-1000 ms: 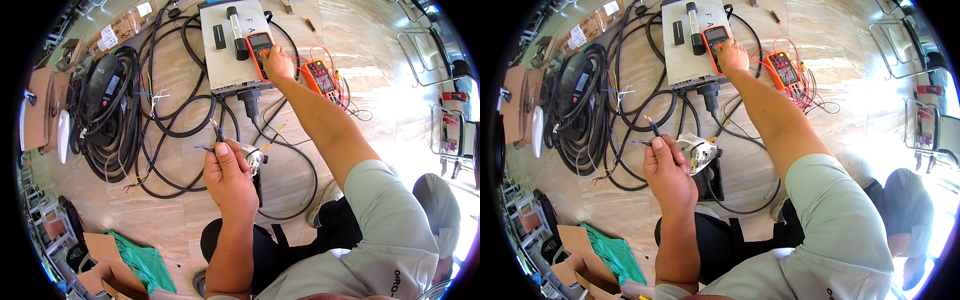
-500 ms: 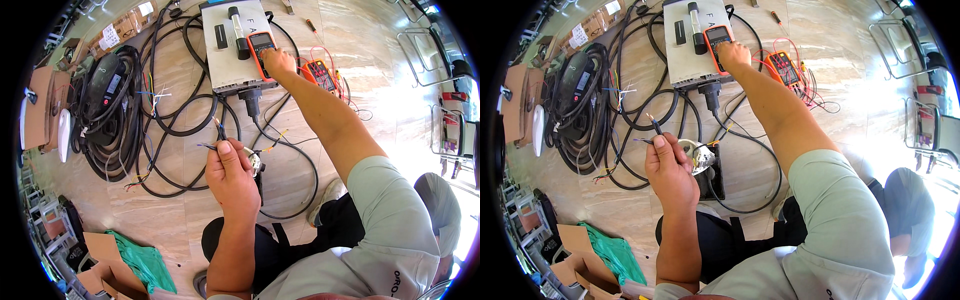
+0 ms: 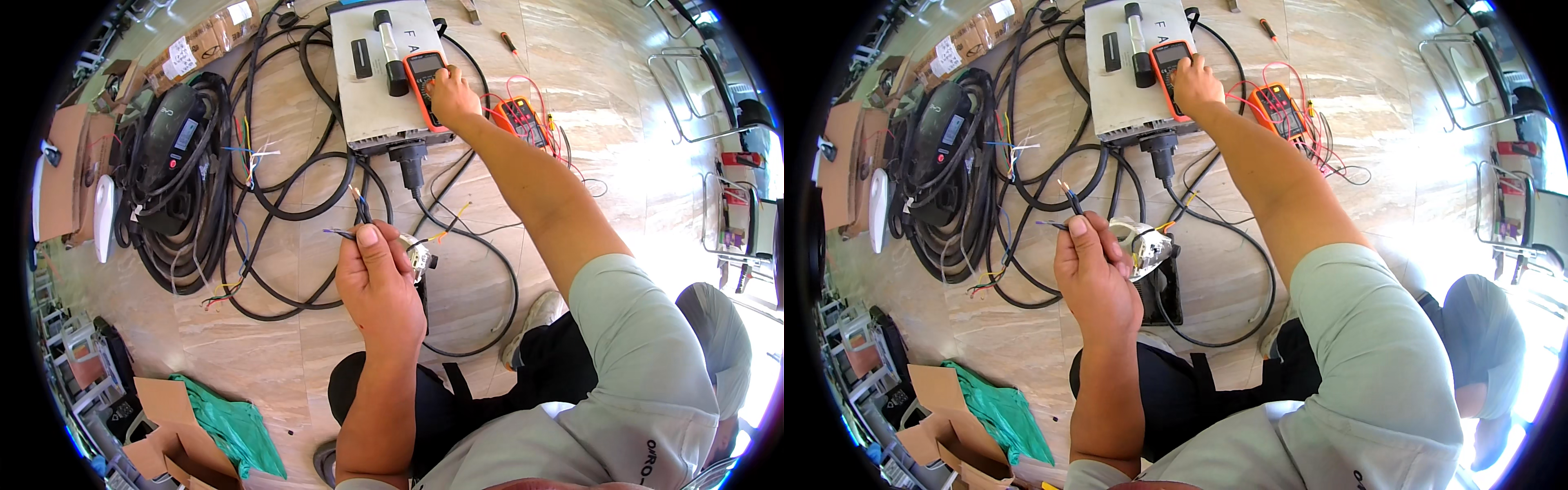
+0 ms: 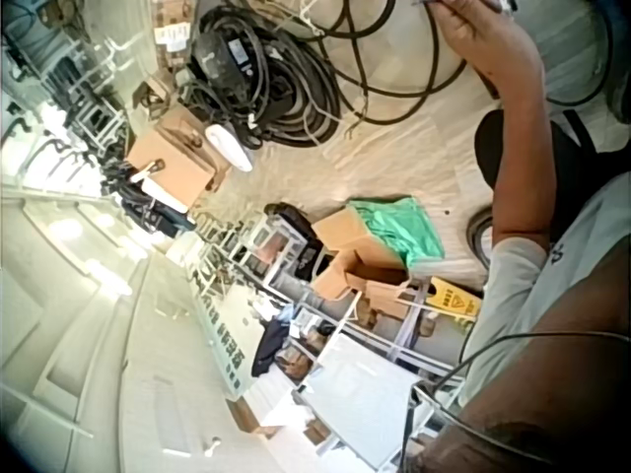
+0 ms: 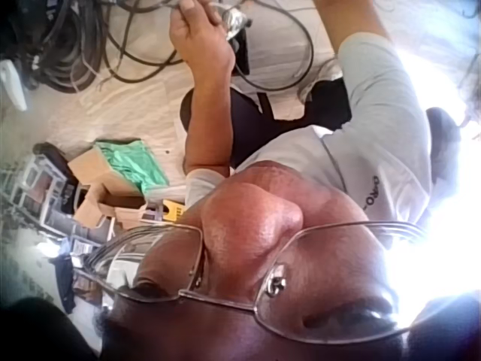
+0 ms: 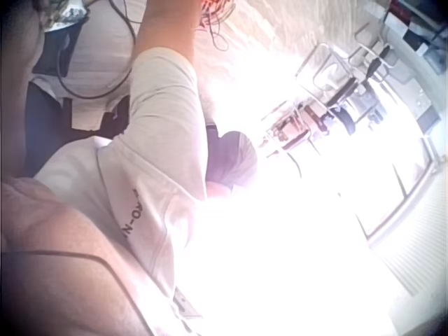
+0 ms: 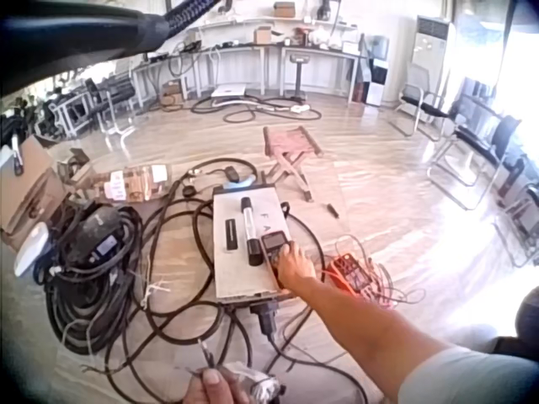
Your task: The person uses wire strippers to strip wires, prepares a connector, and then sits on the floor to use a multimeter to test the electrical connections on a device.
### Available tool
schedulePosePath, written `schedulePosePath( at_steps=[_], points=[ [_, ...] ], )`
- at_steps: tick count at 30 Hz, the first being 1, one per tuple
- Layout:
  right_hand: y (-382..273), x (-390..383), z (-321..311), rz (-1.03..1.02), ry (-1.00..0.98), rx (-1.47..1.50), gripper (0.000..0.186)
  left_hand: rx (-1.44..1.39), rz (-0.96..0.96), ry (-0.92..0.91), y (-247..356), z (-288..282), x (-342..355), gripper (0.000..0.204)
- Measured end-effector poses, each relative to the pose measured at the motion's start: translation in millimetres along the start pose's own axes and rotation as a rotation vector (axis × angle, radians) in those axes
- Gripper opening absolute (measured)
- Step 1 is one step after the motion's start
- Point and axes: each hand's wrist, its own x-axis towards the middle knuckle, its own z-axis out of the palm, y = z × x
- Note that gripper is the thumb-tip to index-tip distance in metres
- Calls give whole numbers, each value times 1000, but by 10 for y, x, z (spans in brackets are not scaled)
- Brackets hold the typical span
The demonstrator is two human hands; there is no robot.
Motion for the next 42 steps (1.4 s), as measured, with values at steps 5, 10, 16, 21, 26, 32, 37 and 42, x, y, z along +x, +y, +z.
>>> schedulePosePath(
  at_steps=[5, 10, 16, 21, 26, 32, 37, 42],
  points=[
    [65, 149, -173, 91, -317, 14, 38, -5, -16, -5, -3, 32, 18, 29],
    [92, 177, -237, -27, -355, 3, 39, 3, -42, 8, -14, 22, 50, 29],
    [192, 245, -226, -133, -352, -85, 27, 21, -17, -9, -39, 38, 81, 29],
    [141, 288, -411, -341, -419, -195, 31, 9, -36, 14, -25, 71, 83, 29],
    [33, 394, -506, -458, -475, -433, 34, 3, -41, 8, -37, 58, 88, 29],
    [-42, 526, -531, -582, -569, -627, 37, 10, -38, -14, -23, 29, 88, 28],
    [26, 509, -516, -635, -508, -544, 23, 6, -32, -16, -2, 19, 100, 28],
    [42, 523, -543, -694, -510, -526, 15, 1, -26, -19, -3, 7, 114, 29]
  ],
)
